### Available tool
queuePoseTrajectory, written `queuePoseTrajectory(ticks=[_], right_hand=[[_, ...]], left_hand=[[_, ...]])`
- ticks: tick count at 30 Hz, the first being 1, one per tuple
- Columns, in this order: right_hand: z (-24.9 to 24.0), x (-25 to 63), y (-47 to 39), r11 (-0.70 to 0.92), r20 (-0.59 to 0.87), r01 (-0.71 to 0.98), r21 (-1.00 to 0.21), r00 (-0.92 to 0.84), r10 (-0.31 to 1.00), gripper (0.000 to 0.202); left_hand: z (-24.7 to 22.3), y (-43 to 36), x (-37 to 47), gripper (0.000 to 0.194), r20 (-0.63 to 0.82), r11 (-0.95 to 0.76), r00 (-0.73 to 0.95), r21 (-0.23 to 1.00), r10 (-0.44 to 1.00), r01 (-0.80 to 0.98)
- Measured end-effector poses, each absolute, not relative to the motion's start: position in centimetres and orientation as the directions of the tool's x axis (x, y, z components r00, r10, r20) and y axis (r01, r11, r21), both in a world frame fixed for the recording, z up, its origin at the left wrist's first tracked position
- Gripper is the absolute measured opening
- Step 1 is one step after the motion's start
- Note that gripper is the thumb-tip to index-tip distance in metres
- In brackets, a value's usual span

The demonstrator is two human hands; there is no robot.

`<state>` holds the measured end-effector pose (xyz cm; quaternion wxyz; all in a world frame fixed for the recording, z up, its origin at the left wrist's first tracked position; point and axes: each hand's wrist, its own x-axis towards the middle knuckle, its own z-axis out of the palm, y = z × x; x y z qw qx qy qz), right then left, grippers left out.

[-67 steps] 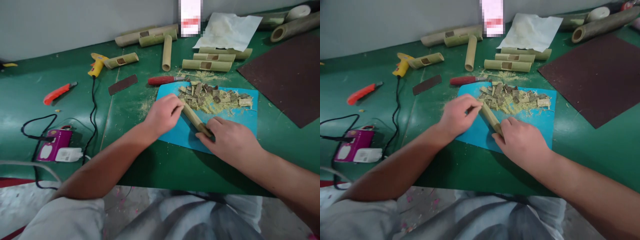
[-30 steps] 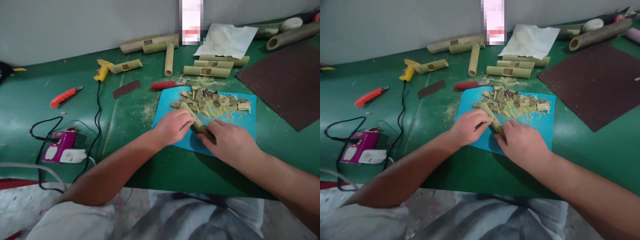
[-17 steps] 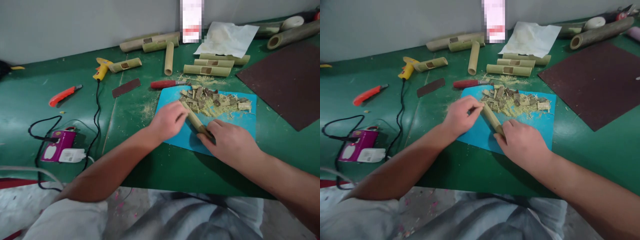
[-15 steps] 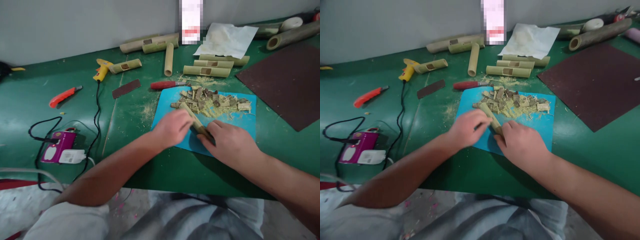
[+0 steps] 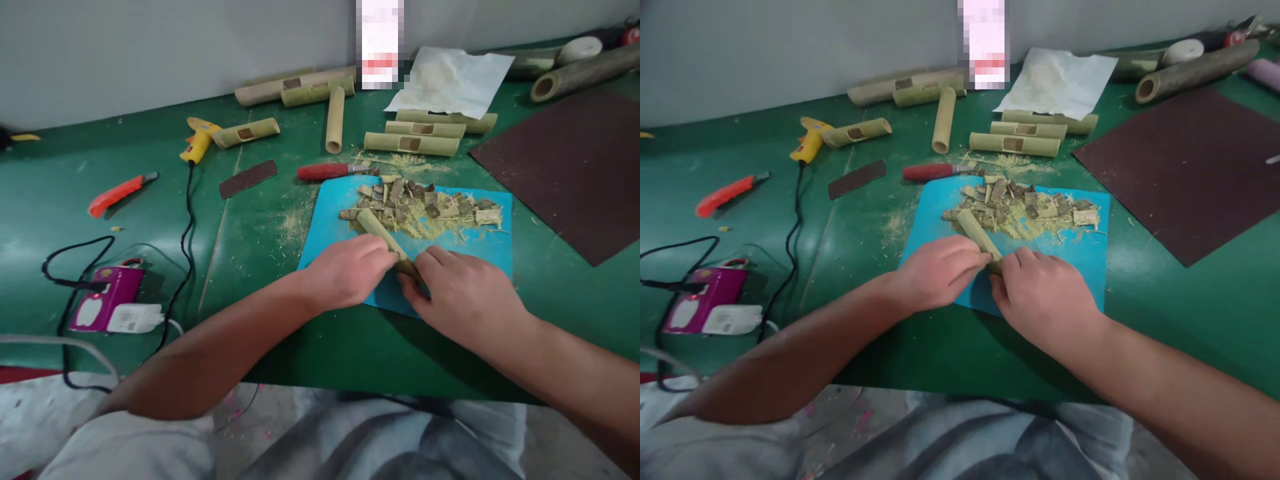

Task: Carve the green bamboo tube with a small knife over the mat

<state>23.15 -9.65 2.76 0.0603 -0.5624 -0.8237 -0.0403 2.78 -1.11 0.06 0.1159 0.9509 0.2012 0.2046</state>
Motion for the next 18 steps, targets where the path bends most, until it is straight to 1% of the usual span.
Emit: queuePoseTrajectory(ticks=[1,2,4,5,6,7,9,11,14,18], right_hand=[[2.7,23.1,-9.6,0.371,0.155,0.929,0.007,-0.367,0.917,0.029],[2.7,23.1,-9.6,0.376,0.169,0.926,0.018,-0.374,0.912,0.030],[2.7,23.0,-9.7,0.383,0.202,0.923,0.046,-0.384,0.901,0.032],[2.7,23.0,-9.7,0.386,0.216,0.921,0.059,-0.389,0.895,0.032],[2.7,23.0,-9.8,0.390,0.226,0.918,0.068,-0.395,0.890,0.030],[2.7,23.0,-9.8,0.395,0.234,0.916,0.072,-0.401,0.886,0.029],[2.7,22.9,-9.9,0.405,0.250,0.912,0.065,-0.408,0.878,0.026],[2.8,22.9,-9.9,0.398,0.255,0.916,0.052,-0.398,0.881,0.023],[3.0,22.9,-10.0,0.373,0.240,0.926,0.049,-0.374,0.896,0.019],[2.9,23.0,-9.9,0.393,0.242,0.919,0.040,-0.390,0.888,0.016]], left_hand=[[0.0,-1.0,2.8,0.028,0.333,-0.894,0.842,0.302,0.424,0.331],[0.0,-0.8,2.7,0.028,0.351,-0.882,0.820,0.310,0.453,0.354],[0.0,-0.2,2.5,0.024,0.425,-0.827,0.711,0.344,0.560,0.446],[0.1,-0.1,2.5,0.022,0.454,-0.804,0.663,0.356,0.595,0.477],[0.1,-0.2,2.5,0.022,0.460,-0.797,0.651,0.358,0.604,0.486],[0.3,-0.5,2.6,0.023,0.438,-0.809,0.681,0.352,0.587,0.471],[0.5,-1.7,3.1,0.029,0.339,-0.859,0.800,0.330,0.495,0.391],[0.8,-2.9,3.5,0.034,0.266,-0.872,0.853,0.336,0.450,0.355],[0.9,-3.7,3.8,0.036,0.289,-0.865,0.835,0.342,0.468,0.366],[0.6,-3.0,3.6,0.036,0.308,-0.874,0.835,0.330,0.456,0.356]])
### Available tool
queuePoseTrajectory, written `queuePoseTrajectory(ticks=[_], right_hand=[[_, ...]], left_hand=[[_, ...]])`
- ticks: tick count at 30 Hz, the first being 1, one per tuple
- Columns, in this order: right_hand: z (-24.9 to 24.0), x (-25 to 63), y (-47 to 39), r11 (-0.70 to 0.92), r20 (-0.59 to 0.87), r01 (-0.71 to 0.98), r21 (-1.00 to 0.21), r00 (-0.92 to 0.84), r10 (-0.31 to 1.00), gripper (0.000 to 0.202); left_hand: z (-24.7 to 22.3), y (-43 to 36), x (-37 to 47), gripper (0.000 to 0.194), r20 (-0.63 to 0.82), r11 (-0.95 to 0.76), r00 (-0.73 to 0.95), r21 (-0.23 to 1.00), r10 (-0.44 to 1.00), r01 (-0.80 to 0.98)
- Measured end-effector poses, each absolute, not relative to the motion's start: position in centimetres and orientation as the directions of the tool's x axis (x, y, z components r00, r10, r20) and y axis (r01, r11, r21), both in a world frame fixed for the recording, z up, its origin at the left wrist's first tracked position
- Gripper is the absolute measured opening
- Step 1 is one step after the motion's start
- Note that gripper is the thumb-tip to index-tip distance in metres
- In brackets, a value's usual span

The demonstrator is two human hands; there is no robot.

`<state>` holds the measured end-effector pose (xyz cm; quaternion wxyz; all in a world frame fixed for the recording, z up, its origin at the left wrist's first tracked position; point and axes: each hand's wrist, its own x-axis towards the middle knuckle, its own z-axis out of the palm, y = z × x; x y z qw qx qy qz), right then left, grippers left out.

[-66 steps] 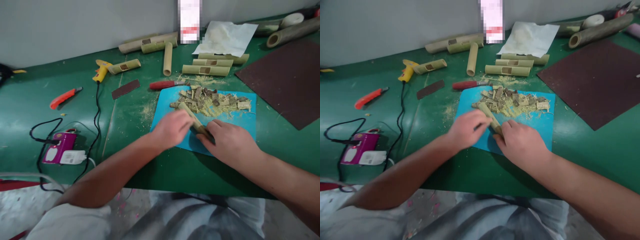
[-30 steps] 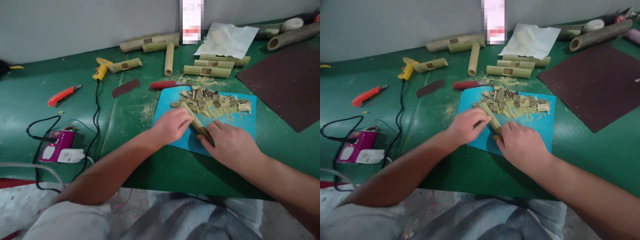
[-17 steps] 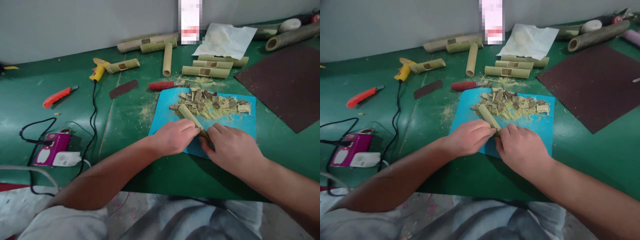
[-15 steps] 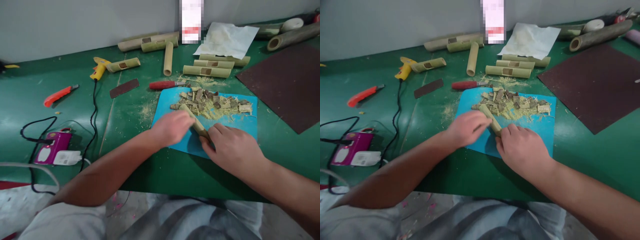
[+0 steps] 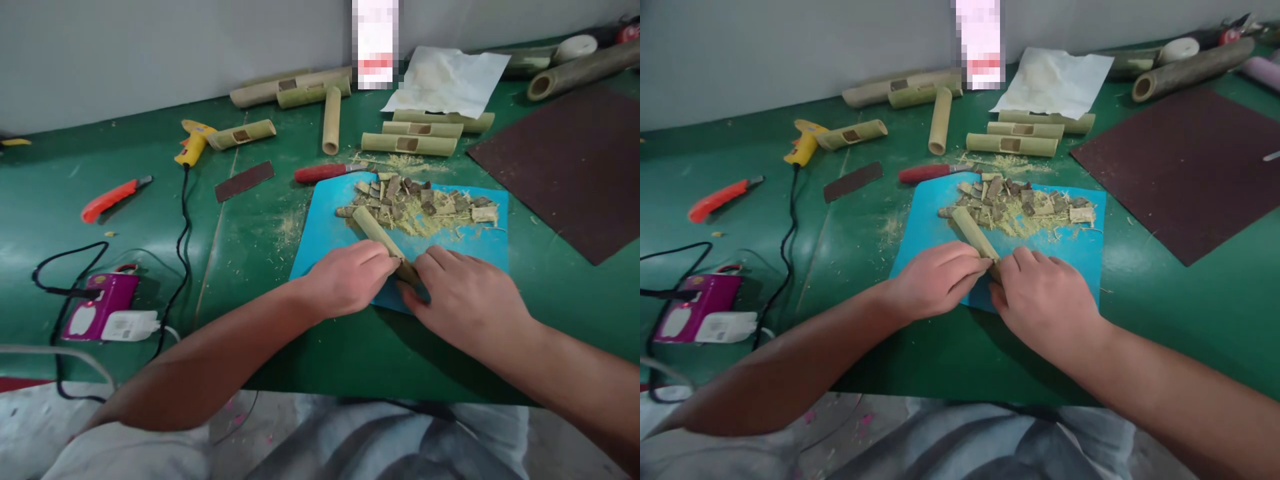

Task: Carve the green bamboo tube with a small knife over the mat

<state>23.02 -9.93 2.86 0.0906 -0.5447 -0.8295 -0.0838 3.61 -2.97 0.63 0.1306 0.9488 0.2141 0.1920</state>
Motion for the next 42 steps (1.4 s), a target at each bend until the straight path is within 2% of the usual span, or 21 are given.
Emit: queuePoseTrajectory(ticks=[3,6,9,11,13,15,18,20,25,29,33,37,38,41,42], right_hand=[[2.6,23.1,-9.9,0.382,0.243,0.924,0.005,-0.371,0.896,0.020],[2.5,23.1,-9.9,0.370,0.246,0.929,-0.010,-0.356,0.901,0.022],[2.6,23.0,-9.9,0.370,0.239,0.929,-0.006,-0.358,0.903,0.021],[2.6,23.0,-9.9,0.371,0.225,0.928,-0.010,-0.360,0.906,0.020],[2.6,23.0,-9.8,0.379,0.212,0.925,-0.018,-0.367,0.906,0.019],[2.6,23.0,-9.8,0.380,0.210,0.925,-0.022,-0.367,0.906,0.018],[2.6,23.0,-9.8,0.365,0.216,0.931,-0.023,-0.352,0.911,0.020],[2.7,22.9,-9.8,0.355,0.202,0.935,-0.027,-0.343,0.918,0.020],[2.8,22.9,-9.8,0.339,0.125,0.941,-0.025,-0.333,0.935,0.019],[2.7,22.8,-9.9,0.340,0.137,0.940,-0.013,-0.335,0.932,0.020],[2.7,22.7,-10.0,0.372,0.147,0.928,0.005,-0.369,0.918,0.018],[2.9,22.7,-9.9,0.357,0.123,0.934,0.007,-0.356,0.927,0.020],[2.9,22.7,-9.9,0.358,0.108,0.934,0.002,-0.356,0.928,0.020],[3.0,22.7,-9.9,0.348,0.072,0.937,-0.018,-0.346,0.935,0.019],[3.0,22.7,-9.9,0.338,0.065,0.941,-0.024,-0.336,0.940,0.019]], left_hand=[[0.3,-1.6,3.0,0.028,0.369,-0.861,0.786,0.329,0.496,0.389],[0.2,-0.1,2.1,0.018,0.440,-0.786,0.652,0.380,0.617,0.488],[0.5,0.0,1.9,0.015,0.425,-0.717,0.577,0.429,0.697,0.550],[0.8,-1.0,2.4,0.020,0.373,-0.754,0.662,0.422,0.650,0.503],[1.0,-2.0,3.1,0.027,0.291,-0.821,0.795,0.405,0.533,0.402],[0.9,-2.2,3.5,0.029,0.277,-0.861,0.847,0.382,0.453,0.335],[0.7,-1.0,3.0,0.022,0.413,-0.816,0.707,0.359,0.574,0.452],[0.6,-0.3,2.6,0.020,0.443,-0.766,0.625,0.374,0.643,0.523],[0.7,-0.5,2.6,0.026,0.360,-0.843,0.771,0.346,0.525,0.413],[0.6,-0.3,2.7,0.021,0.423,-0.768,0.640,0.363,0.641,0.528],[0.6,-0.5,2.7,0.027,0.335,-0.845,0.785,0.331,0.522,0.421],[0.8,-0.8,2.7,0.022,0.426,-0.781,0.654,0.341,0.625,0.524],[0.8,-0.9,2.7,0.022,0.414,-0.784,0.665,0.341,0.621,0.520],[0.8,-1.4,2.8,0.030,0.275,-0.870,0.845,0.330,0.460,0.366],[0.8,-1.5,2.8,0.029,0.269,-0.868,0.848,0.340,0.457,0.361]])
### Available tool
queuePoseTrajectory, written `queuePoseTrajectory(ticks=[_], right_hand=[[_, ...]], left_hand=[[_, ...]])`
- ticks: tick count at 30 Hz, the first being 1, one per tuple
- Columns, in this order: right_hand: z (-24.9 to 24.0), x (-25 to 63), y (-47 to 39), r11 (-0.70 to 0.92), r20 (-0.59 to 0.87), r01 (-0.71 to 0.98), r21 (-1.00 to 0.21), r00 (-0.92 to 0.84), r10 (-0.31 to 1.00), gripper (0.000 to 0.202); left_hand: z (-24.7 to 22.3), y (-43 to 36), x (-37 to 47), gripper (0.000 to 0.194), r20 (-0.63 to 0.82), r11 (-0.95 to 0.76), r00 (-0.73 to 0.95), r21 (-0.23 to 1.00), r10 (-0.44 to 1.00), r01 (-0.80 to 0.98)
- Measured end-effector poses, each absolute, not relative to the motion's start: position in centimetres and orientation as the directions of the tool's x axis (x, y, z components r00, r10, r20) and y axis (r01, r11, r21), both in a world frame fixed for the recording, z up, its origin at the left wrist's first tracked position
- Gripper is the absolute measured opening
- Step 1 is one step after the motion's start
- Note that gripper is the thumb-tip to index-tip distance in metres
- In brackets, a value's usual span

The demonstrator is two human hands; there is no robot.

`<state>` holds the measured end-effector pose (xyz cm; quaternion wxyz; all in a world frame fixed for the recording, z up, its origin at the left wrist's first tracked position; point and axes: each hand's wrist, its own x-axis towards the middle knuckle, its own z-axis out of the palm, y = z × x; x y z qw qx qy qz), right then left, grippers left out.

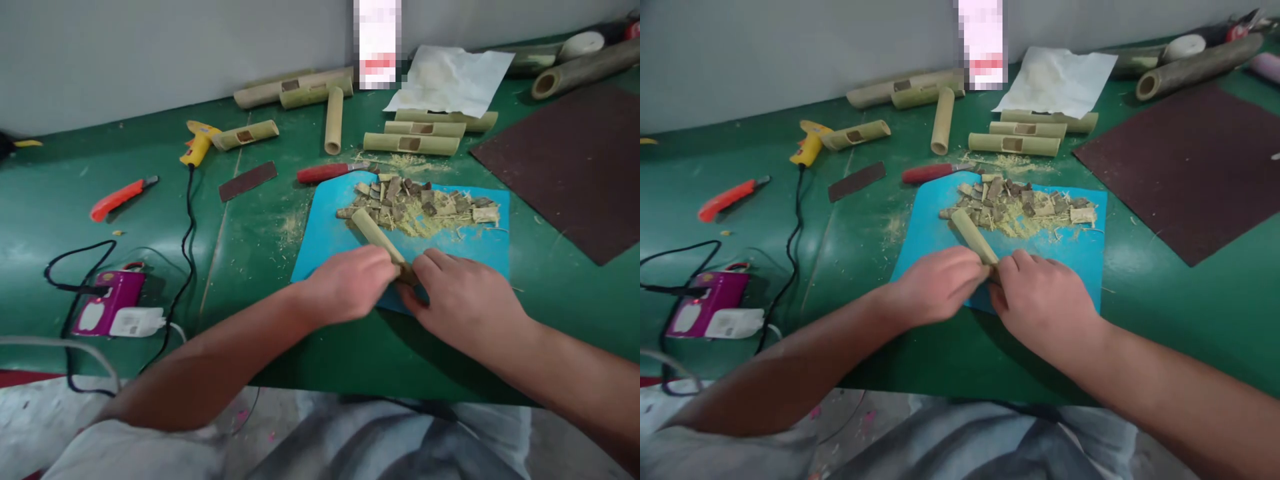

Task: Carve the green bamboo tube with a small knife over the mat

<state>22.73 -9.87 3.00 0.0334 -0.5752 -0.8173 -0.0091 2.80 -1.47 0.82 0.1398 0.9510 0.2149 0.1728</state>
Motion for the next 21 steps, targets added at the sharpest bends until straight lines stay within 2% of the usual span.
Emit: queuePoseTrajectory(ticks=[2,4,7,8,11,12,17,21], right_hand=[[3.1,22.7,-9.9,0.317,0.060,0.948,-0.025,-0.315,0.947,0.021],[3.1,22.6,-9.9,0.315,0.058,0.949,-0.023,-0.313,0.948,0.021],[3.1,22.6,-9.8,0.335,0.062,0.942,-0.032,-0.333,0.941,0.016],[3.1,22.7,-9.8,0.333,0.066,0.942,-0.035,-0.331,0.941,0.017],[3.1,22.7,-9.8,0.324,0.078,0.946,-0.031,-0.320,0.944,0.021],[3.1,22.7,-9.8,0.326,0.077,0.945,-0.028,-0.323,0.943,0.022],[3.2,22.9,-9.9,0.330,0.088,0.944,0.004,-0.329,0.940,0.022],[3.2,23.0,-9.9,0.340,0.137,0.940,0.023,-0.340,0.930,0.024]], left_hand=[[0.8,-1.3,2.8,0.024,0.370,-0.800,0.715,0.365,0.593,0.476],[0.7,-1.2,2.8,0.021,0.421,-0.761,0.635,0.384,0.648,0.523],[0.6,-1.2,2.9,0.027,0.314,-0.860,0.821,0.358,0.477,0.363],[0.5,-1.1,2.8,0.027,0.304,-0.866,0.836,0.367,0.457,0.340],[0.4,-0.6,2.5,0.020,0.417,-0.750,0.624,0.402,0.661,0.525],[0.4,-0.6,2.4,0.019,0.432,-0.734,0.594,0.408,0.679,0.543],[0.3,-1.1,2.6,0.022,0.357,-0.846,0.786,0.384,0.506,0.370],[-0.1,0.0,2.5,0.017,0.442,-0.773,0.637,0.417,0.632,0.478]])
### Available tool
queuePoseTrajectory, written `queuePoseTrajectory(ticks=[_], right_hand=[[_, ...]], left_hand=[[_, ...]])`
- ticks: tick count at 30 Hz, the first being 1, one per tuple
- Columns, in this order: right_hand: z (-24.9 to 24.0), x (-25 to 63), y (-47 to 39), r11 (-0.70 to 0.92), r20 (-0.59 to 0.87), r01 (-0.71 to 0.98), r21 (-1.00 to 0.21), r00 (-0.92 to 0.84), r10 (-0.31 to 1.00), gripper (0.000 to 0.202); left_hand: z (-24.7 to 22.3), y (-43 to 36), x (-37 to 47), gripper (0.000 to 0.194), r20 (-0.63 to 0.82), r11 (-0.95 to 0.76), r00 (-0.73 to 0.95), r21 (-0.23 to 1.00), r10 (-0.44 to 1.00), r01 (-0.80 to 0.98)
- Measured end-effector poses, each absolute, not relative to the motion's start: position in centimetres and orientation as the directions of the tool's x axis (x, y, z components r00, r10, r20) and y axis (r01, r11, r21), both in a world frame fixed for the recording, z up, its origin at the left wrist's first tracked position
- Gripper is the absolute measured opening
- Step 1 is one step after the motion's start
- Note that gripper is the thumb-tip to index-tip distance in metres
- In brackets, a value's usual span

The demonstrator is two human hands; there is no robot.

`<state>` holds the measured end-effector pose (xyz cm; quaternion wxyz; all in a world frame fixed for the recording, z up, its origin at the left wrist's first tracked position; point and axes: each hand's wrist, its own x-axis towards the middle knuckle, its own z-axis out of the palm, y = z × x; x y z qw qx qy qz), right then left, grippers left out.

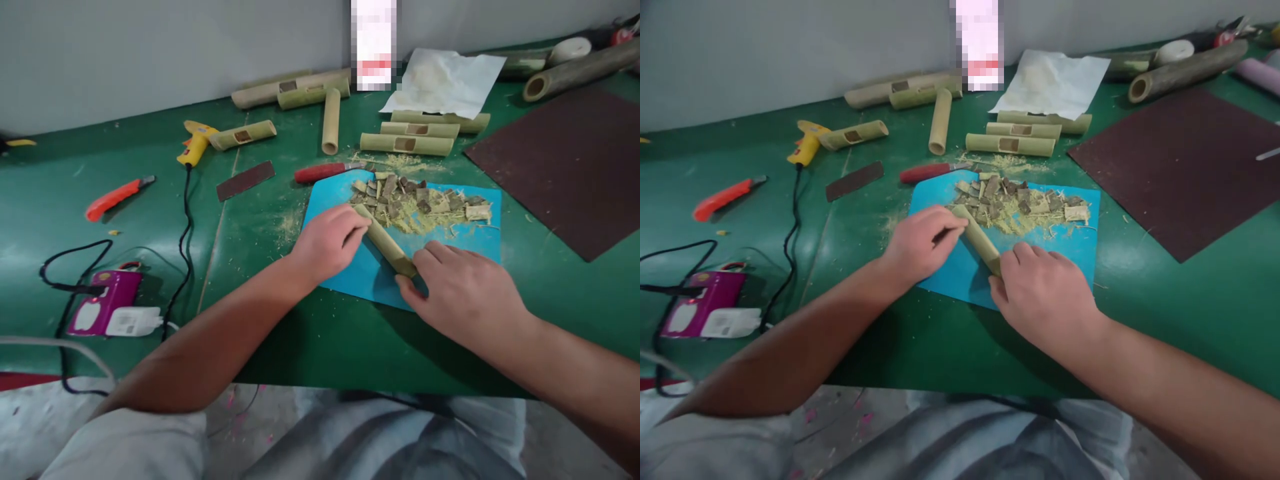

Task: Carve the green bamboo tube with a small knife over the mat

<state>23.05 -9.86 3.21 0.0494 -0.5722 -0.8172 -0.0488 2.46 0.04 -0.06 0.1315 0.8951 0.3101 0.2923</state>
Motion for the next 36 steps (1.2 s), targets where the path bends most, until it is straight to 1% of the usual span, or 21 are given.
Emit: queuePoseTrajectory(ticks=[2,3,5,7,8,9,12,13,14,17,18,19,22,23,26,27,29,31,32,33,36], right_hand=[[3.1,23.1,-9.8,0.330,0.142,0.944,0.019,-0.329,0.934,0.024],[3.1,23.1,-9.8,0.326,0.135,0.945,0.013,-0.324,0.936,0.024],[3.1,23.1,-9.7,0.328,0.116,0.945,0.004,-0.326,0.938,0.022],[3.0,23.0,-9.7,0.332,0.106,0.943,0.003,-0.331,0.938,0.021],[3.0,23.0,-9.7,0.334,0.105,0.943,0.003,-0.332,0.937,0.021],[3.0,23.0,-9.7,0.331,0.102,0.944,0.002,-0.330,0.939,0.021],[3.1,22.9,-9.7,0.321,0.100,0.947,-0.005,-0.319,0.943,0.022],[3.1,22.9,-9.7,0.324,0.096,0.946,-0.007,-0.322,0.942,0.021],[3.1,22.8,-9.7,0.330,0.092,0.944,-0.009,-0.327,0.940,0.021],[3.1,22.8,-9.7,0.333,0.075,0.943,-0.007,-0.332,0.940,0.020],[3.1,22.8,-9.7,0.329,0.071,0.944,-0.005,-0.327,0.942,0.020],[3.1,22.8,-9.7,0.323,0.070,0.946,-0.004,-0.322,0.944,0.020],[3.0,22.9,-9.7,0.322,0.078,0.947,-0.005,-0.321,0.944,0.022],[3.0,22.9,-9.7,0.328,0.081,0.945,-0.006,-0.327,0.942,0.022],[2.9,22.9,-9.8,0.337,0.086,0.941,-0.004,-0.336,0.938,0.020],[2.9,22.9,-9.8,0.335,0.086,0.942,-0.005,-0.333,0.939,0.020],[2.9,22.9,-9.8,0.321,0.088,0.947,-0.006,-0.320,0.943,0.021],[3.0,22.8,-9.8,0.321,0.084,0.947,-0.009,-0.319,0.944,0.022],[3.0,22.8,-9.8,0.324,0.081,0.946,-0.010,-0.323,0.943,0.023],[3.0,22.8,-9.8,0.327,0.076,0.945,-0.011,-0.325,0.943,0.023],[3.3,22.7,-9.8,0.318,0.048,0.948,-0.018,-0.317,0.947,0.022]], left_hand=[[-0.1,0.3,2.4,0.017,0.454,-0.742,0.588,0.428,0.670,0.516],[-0.1,0.2,2.5,0.017,0.446,-0.747,0.601,0.426,0.664,0.510],[0.1,-0.4,2.8,0.020,0.401,-0.797,0.698,0.415,0.593,0.439],[0.2,-1.0,3.1,0.023,0.338,-0.847,0.806,0.409,0.485,0.338],[0.2,-1.1,3.2,0.024,0.321,-0.856,0.827,0.408,0.461,0.318],[0.2,-1.0,3.2,0.024,0.326,-0.849,0.814,0.408,0.480,0.337],[0.2,-0.3,3.0,0.019,0.418,-0.756,0.633,0.428,0.652,0.496],[0.2,-0.2,3.0,0.018,0.432,-0.736,0.598,0.435,0.676,0.518],[0.2,-0.2,3.0,0.018,0.425,-0.743,0.611,0.437,0.667,0.507],[0.1,-0.5,3.2,0.023,0.347,-0.833,0.783,0.418,0.516,0.363],[0.1,-0.5,3.2,0.023,0.343,-0.841,0.796,0.414,0.499,0.349],[0.1,-0.4,3.2,0.022,0.361,-0.832,0.772,0.413,0.524,0.371],[0.2,0.2,2.9,0.016,0.446,-0.748,0.601,0.428,0.663,0.508],[0.2,0.2,2.9,0.016,0.451,-0.744,0.592,0.434,0.668,0.508],[0.2,-0.3,3.1,0.019,0.393,-0.822,0.742,0.430,0.543,0.374],[0.2,-0.3,3.2,0.020,0.379,-0.831,0.765,0.431,0.521,0.352],[0.0,-0.1,3.2,0.019,0.391,-0.798,0.711,0.435,0.584,0.417],[-0.1,0.4,2.9,0.015,0.426,-0.721,0.583,0.451,0.691,0.526],[-0.1,0.6,2.8,0.013,0.434,-0.697,0.546,0.461,0.716,0.549],[-0.1,0.7,2.7,0.012,0.431,-0.697,0.549,0.472,0.717,0.540],[-0.1,0.6,2.6,0.013,0.398,-0.747,0.654,0.511,0.644,0.424]])
